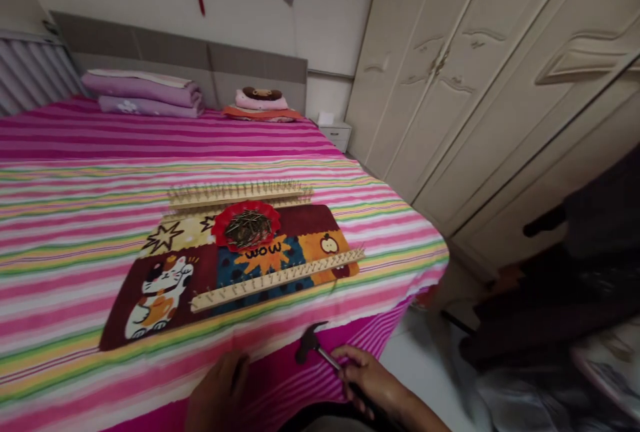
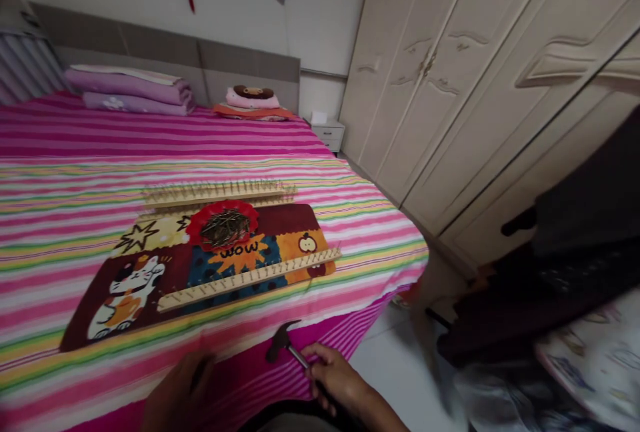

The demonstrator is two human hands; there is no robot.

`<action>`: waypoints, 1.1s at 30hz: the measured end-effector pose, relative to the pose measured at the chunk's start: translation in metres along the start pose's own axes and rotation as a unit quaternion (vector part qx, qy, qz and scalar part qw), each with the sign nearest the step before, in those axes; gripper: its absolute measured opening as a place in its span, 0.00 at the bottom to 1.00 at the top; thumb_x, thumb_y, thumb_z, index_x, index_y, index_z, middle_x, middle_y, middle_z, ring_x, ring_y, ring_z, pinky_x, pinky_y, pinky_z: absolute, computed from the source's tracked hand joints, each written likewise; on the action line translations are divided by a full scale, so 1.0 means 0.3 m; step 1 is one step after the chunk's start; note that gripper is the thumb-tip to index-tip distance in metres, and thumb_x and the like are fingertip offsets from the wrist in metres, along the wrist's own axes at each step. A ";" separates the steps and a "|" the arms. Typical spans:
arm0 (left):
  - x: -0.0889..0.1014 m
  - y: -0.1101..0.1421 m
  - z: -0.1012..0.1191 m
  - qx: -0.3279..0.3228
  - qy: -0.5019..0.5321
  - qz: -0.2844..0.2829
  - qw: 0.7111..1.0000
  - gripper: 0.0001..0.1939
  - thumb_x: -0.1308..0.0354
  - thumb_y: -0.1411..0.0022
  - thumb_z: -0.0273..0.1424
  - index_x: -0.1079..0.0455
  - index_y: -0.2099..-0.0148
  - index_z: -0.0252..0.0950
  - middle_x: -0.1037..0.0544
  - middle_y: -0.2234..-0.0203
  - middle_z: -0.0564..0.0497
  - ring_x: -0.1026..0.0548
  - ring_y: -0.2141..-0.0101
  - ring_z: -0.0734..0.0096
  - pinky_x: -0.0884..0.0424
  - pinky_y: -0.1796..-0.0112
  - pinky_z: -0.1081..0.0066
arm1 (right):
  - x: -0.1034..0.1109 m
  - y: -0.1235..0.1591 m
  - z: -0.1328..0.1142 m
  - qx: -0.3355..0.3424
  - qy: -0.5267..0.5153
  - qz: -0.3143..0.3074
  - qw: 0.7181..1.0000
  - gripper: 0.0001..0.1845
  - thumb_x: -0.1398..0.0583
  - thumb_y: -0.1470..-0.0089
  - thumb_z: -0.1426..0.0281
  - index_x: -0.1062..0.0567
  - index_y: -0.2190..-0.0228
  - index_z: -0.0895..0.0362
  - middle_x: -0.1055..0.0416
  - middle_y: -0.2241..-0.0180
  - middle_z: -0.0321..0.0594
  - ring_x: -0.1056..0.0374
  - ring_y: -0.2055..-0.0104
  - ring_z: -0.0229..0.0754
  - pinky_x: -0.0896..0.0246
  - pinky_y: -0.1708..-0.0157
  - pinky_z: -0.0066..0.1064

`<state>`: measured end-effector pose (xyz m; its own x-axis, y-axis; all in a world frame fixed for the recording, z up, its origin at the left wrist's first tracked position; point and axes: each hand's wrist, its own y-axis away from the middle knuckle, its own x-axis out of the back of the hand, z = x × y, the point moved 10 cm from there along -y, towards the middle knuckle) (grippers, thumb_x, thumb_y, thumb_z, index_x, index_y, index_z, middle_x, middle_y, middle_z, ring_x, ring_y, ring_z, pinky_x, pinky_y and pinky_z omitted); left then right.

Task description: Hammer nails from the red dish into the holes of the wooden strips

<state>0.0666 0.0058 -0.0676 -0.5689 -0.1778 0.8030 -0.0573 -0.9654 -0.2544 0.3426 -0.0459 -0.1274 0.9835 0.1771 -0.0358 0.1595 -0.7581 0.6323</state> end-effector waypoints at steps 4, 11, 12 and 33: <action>-0.013 -0.004 -0.039 0.025 0.014 -0.007 1.000 0.11 0.52 0.44 0.40 0.29 0.67 0.44 0.20 0.70 0.54 0.22 0.70 0.65 0.28 0.72 0.70 | 0.012 -0.010 0.012 -0.010 -0.010 0.004 1.000 0.24 0.47 0.64 0.71 0.31 0.60 0.56 0.34 0.89 0.24 0.45 0.92 0.30 0.56 0.91 0.17; 0.010 -0.016 -0.002 0.023 0.018 -0.022 0.999 0.11 0.52 0.44 0.37 0.29 0.68 0.43 0.20 0.72 0.54 0.22 0.71 0.65 0.27 0.72 0.70 | -0.001 -0.004 0.008 -0.006 -0.025 -0.013 1.000 0.24 0.47 0.64 0.70 0.31 0.60 0.57 0.34 0.89 0.25 0.46 0.92 0.30 0.57 0.92 0.17; 0.014 -0.016 0.004 0.021 0.014 -0.022 0.999 0.11 0.52 0.43 0.37 0.29 0.68 0.44 0.20 0.72 0.54 0.22 0.71 0.66 0.27 0.72 0.70 | -0.003 -0.003 0.006 -0.005 -0.027 -0.017 0.999 0.24 0.47 0.65 0.69 0.31 0.60 0.57 0.34 0.89 0.25 0.46 0.92 0.30 0.57 0.92 0.17; 0.310 -0.110 -0.265 0.254 0.220 0.201 0.920 0.35 0.40 0.58 0.46 0.36 0.50 0.34 0.25 0.61 0.45 0.26 0.66 0.64 0.28 0.65 0.66 | -0.019 -0.020 0.032 0.003 -0.039 -0.047 0.998 0.24 0.44 0.61 0.64 0.32 0.58 0.57 0.35 0.89 0.24 0.47 0.94 0.29 0.61 0.94 0.18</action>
<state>-0.0496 0.0362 -0.0274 -0.7446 -0.5526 0.3743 0.5568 -0.8236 -0.1083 0.3369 -0.0484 -0.1385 0.9676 0.1986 -0.1557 0.2523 -0.7441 0.6186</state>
